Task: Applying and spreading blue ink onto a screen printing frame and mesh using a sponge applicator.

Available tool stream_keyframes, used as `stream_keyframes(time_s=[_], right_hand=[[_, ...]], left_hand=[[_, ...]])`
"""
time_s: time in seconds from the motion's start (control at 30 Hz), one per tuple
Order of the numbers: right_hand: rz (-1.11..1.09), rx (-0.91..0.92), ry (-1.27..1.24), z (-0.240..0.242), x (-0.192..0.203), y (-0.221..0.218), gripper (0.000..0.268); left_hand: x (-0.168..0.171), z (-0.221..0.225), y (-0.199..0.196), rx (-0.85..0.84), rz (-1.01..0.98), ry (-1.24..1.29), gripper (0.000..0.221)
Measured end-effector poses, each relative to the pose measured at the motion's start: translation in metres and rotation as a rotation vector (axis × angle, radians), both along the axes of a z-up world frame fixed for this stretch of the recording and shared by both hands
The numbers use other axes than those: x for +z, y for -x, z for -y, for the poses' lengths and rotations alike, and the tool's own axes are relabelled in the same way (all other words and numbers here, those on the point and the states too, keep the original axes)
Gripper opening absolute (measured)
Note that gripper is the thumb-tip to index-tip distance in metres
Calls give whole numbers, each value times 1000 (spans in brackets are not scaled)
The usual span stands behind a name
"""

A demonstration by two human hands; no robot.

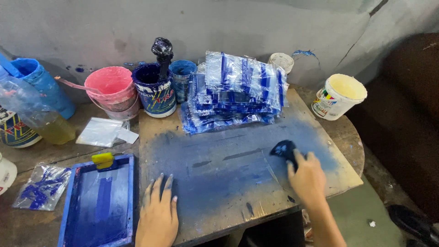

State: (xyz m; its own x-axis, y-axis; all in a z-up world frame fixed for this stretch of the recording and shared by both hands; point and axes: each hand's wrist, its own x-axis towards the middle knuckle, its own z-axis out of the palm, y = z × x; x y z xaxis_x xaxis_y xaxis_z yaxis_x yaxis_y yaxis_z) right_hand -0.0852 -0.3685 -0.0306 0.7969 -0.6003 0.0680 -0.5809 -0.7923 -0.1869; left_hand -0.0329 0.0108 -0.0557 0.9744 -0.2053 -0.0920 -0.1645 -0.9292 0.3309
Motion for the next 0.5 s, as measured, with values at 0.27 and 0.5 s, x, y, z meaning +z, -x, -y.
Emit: stream_keyframes(time_s=[0.27, 0.5], right_hand=[[124, 348, 14, -64, -42, 27, 52], [320, 585, 67, -60, -46, -22, 41]], left_hand=[[-8, -1, -2, -5, -6, 12, 57], [0, 0, 1, -2, 14, 28, 56]])
